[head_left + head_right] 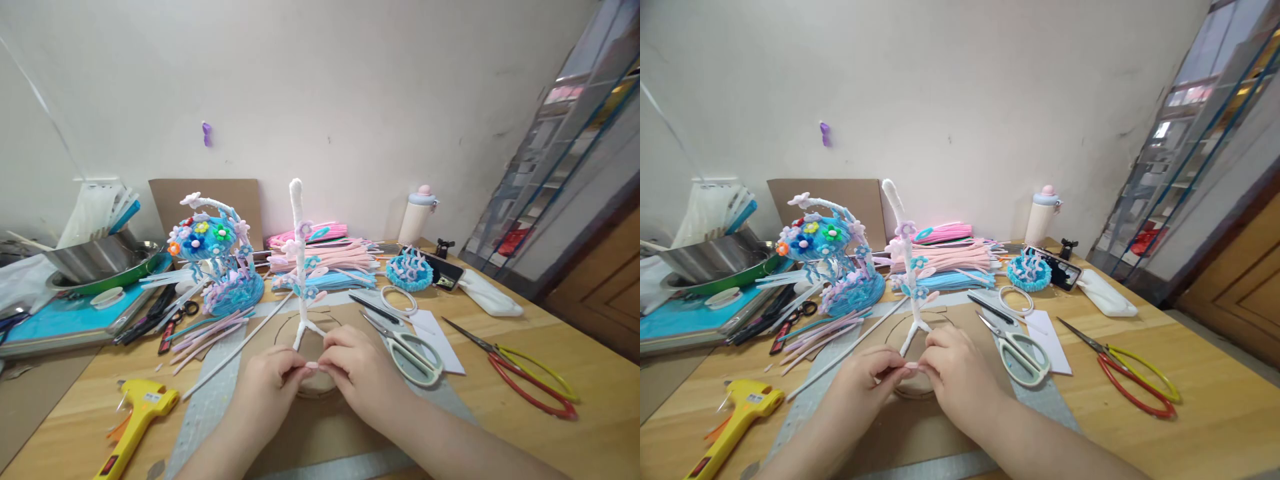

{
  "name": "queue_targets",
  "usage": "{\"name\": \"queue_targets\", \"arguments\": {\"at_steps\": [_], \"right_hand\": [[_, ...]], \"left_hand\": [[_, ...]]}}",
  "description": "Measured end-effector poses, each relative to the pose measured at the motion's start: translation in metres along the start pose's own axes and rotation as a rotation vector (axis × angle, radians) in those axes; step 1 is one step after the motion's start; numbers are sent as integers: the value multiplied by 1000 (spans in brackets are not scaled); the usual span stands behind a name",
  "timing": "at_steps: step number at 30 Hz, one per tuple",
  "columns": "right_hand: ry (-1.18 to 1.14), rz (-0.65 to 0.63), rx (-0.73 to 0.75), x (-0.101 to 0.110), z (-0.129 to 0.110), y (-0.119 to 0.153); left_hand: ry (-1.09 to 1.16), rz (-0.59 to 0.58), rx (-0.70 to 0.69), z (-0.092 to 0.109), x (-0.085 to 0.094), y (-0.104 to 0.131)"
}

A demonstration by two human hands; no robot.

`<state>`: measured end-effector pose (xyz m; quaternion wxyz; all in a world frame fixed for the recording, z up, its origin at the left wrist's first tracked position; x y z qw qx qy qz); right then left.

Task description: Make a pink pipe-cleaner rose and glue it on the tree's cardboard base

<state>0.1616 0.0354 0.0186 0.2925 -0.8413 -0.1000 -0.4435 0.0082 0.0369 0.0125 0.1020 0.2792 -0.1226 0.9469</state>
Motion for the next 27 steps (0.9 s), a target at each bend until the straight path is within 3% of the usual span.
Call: {"name": "queue_targets", "arguments": {"at_steps": [3,7,12,17,27], "right_hand": [[-89,-16,-63,1,3,-1],[-304,-71,-254,-6,11,-1],[-880,-213,-577,-32,18,5],[-1033,-232,-629,-40,15,4],[-1204,-151,-706,-48,11,7]], "left_hand": [[116,72,78,-1,1,2],[343,120,227,-5,0,2],[598,154,359,-14,-3,2],[829,192,411,-24,-12,4],[1130,339,487,-32,-30,10]]}}
Point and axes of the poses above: each hand's wrist, its own y-axis away from the middle knuckle, its own x-axis out of the back of the hand, z = x × y, the point moved 5 cm from there along -y, towards the middle knuckle, and after that the axes turned 11 degrees about y, right-handed, at the moved point
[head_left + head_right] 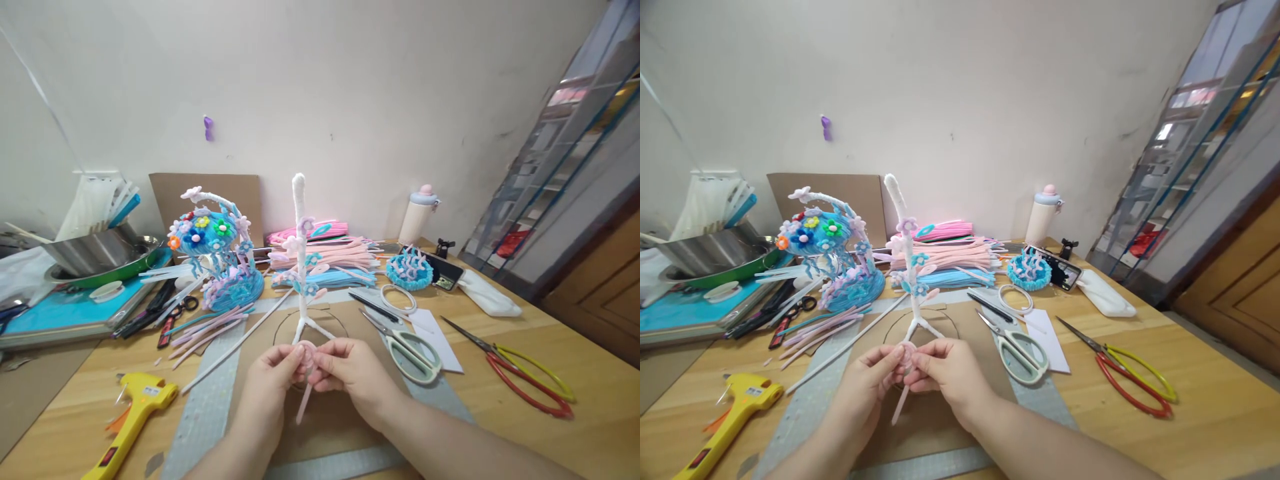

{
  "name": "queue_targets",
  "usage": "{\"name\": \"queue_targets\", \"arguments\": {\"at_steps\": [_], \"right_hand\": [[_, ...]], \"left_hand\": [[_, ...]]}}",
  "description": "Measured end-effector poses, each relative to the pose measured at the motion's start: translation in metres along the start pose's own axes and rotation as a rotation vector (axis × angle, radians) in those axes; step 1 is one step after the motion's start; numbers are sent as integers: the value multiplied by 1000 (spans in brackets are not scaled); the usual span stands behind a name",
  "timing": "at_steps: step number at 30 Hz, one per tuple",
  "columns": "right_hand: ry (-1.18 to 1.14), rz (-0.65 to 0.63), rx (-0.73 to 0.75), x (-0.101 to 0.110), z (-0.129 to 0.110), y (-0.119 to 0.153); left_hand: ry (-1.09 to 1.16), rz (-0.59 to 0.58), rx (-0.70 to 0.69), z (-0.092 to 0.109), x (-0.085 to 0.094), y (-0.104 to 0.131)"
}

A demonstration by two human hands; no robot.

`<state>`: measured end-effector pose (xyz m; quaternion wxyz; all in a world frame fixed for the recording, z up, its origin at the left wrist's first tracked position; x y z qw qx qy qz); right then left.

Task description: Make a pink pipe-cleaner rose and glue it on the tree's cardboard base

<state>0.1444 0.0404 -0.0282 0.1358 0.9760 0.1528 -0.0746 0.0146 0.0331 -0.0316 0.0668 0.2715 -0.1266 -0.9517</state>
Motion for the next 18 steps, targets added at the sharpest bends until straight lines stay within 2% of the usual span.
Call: {"name": "queue_targets", "arguments": {"at_steps": [5,9,14,18], "right_hand": [[-40,22,10,-4,2,0],[-60,8,0,-4,2,1],[-71,-22,-15,1,-2,1],[-50,-6,13,4,-7,1]], "left_hand": [[81,-11,33,-7,-5,1],[82,-70,69,-9,-7,-1],[11,-171,122,-1,-8,0],[-90,-183,86,5,-6,-1]]}}
Point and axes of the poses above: each hand's wrist, its own y-axis away from the middle knuckle, its own x-axis out of the back of the hand, z = x × y, the point moved 5 cm from there along -y, towards the middle knuckle, and after that the axes turned 11 degrees about y, right-handed, at the moved point
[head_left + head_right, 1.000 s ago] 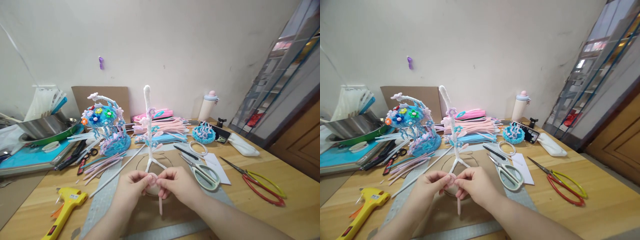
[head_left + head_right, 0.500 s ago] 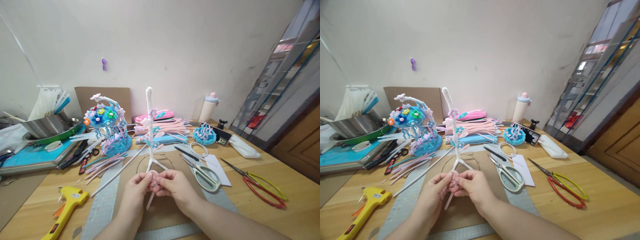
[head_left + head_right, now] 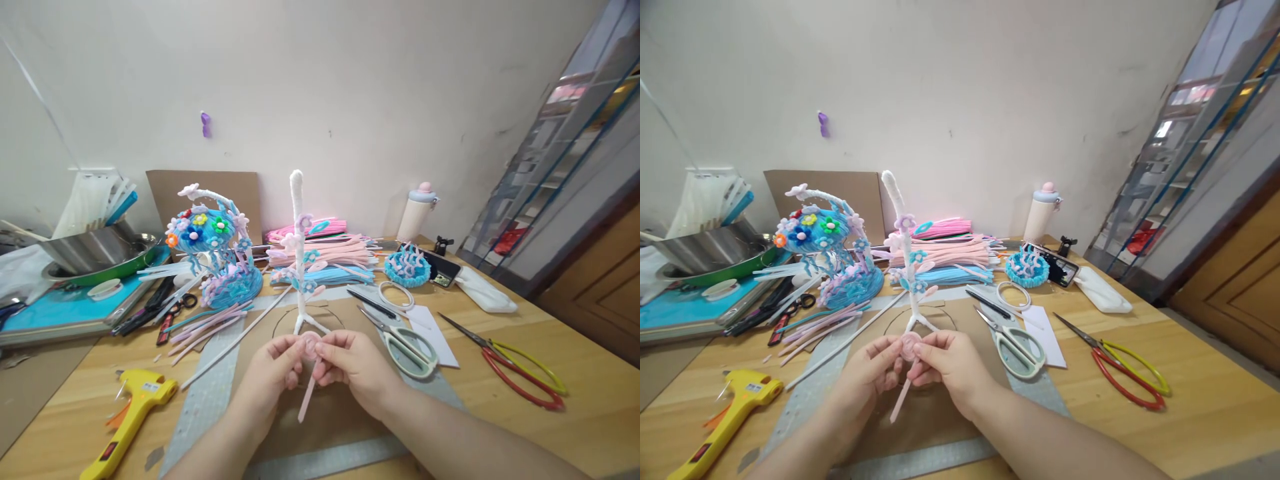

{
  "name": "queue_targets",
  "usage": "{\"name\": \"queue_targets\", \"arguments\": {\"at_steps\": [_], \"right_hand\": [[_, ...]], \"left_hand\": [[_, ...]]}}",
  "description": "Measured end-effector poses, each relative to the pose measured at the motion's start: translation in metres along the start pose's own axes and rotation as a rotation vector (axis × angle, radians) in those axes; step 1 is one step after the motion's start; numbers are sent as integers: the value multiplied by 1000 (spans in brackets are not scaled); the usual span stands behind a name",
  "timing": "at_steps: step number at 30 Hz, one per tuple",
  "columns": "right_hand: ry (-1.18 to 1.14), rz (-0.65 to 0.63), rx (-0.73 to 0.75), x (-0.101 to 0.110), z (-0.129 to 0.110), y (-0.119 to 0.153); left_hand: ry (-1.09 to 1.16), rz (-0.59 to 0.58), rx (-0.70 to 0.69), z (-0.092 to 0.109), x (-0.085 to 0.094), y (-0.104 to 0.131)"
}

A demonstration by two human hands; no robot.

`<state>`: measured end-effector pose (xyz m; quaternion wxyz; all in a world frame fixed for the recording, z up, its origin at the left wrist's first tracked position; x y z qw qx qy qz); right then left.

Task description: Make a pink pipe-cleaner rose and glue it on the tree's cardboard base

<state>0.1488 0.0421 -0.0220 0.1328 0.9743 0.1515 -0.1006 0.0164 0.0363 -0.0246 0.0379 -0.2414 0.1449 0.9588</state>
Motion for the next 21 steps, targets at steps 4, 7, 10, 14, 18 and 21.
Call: {"name": "queue_targets", "arguments": {"at_steps": [4,7,10,14,18,21], "right_hand": [[48,11,21,-2,1,2],[73,17,26,-5,5,3],[81,21,26,-5,8,2],[69,0,18,-3,7,0],[69,-21,16,-1,5,-2],[110,-42,22,-2,5,-1]], "left_hand": [[-82,19,-32,-2,3,-2],[-108,45,-65,-5,4,-3],[-119,65,-79,-6,4,-2],[-123,40,-45,-5,1,-2],[-128,26,-52,3,2,-4],[-165,21,-79,10,2,-3]]}}
Point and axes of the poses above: each hand's wrist, its own y-axis away from the middle knuckle, its own x-axis out of the back of the hand, z = x × y, the point moved 5 cm from there along -y, towards the middle knuckle, and after that the axes turned 11 degrees about y, right-handed, at the moved point
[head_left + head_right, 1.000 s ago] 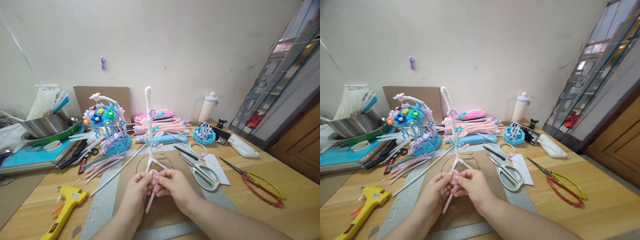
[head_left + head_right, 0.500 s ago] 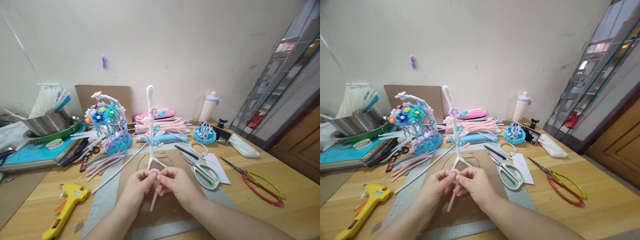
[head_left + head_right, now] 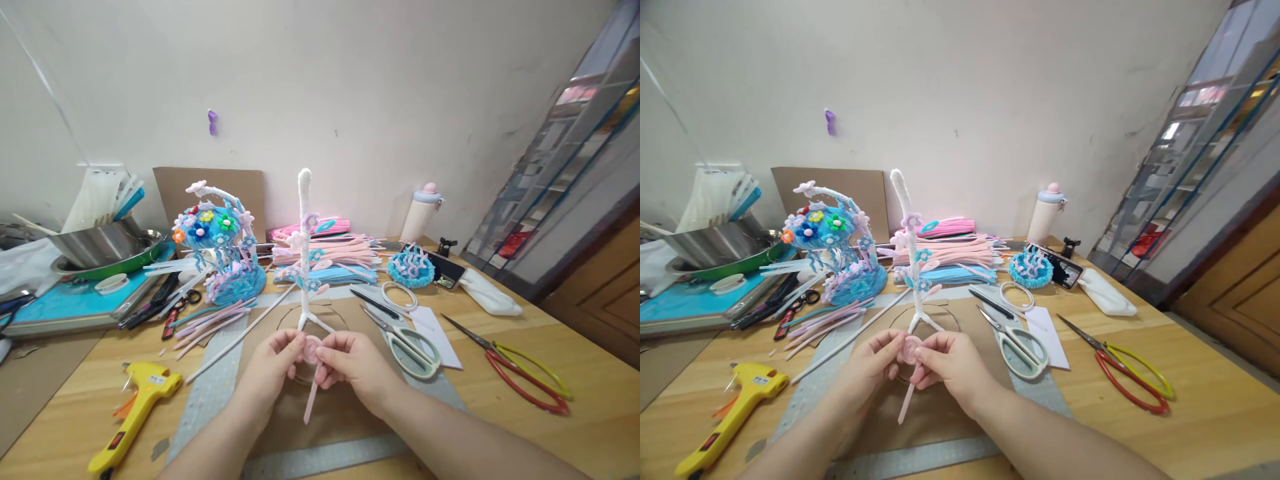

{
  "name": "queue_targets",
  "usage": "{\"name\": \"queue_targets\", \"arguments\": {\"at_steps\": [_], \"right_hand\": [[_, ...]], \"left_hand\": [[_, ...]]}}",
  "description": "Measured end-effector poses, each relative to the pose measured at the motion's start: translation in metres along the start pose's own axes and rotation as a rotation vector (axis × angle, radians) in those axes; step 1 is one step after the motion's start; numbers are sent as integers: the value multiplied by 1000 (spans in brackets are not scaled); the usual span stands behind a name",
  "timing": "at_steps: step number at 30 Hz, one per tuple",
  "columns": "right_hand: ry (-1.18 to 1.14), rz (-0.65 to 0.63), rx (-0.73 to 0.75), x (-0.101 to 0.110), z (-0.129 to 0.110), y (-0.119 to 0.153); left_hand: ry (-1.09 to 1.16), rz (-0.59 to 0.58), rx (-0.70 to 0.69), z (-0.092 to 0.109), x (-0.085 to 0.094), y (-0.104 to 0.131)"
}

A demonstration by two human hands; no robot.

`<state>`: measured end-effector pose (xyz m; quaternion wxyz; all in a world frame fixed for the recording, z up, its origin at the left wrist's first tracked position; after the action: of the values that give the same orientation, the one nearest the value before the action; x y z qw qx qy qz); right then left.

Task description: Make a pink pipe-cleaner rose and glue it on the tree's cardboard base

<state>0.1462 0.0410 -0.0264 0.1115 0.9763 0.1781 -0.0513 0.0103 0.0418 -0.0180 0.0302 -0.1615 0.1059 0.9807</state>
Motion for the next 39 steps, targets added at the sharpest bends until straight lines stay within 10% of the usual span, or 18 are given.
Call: {"name": "queue_targets", "arguments": {"at_steps": [17,34,39], "right_hand": [[365,-89,66,1,-3,-1],[1571,-56,628,-10,-24,28],[1533,-36,638,-9,-28,29]], "left_hand": [[-408,-91,-178,5,2,1],[-1389,-422,-607,18,-30,29],[-1455,-396,-631,20,-28,30]]}}
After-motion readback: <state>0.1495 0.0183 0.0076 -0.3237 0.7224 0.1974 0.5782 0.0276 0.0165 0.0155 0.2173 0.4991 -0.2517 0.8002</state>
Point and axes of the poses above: each hand's wrist, its own y-axis away from the middle knuckle, its own x-axis out of the back of the hand, z = x × y, the point moved 5 cm from there along -y, towards the middle knuckle, and after that the axes turned 11 degrees about y, right-handed, at the moved point
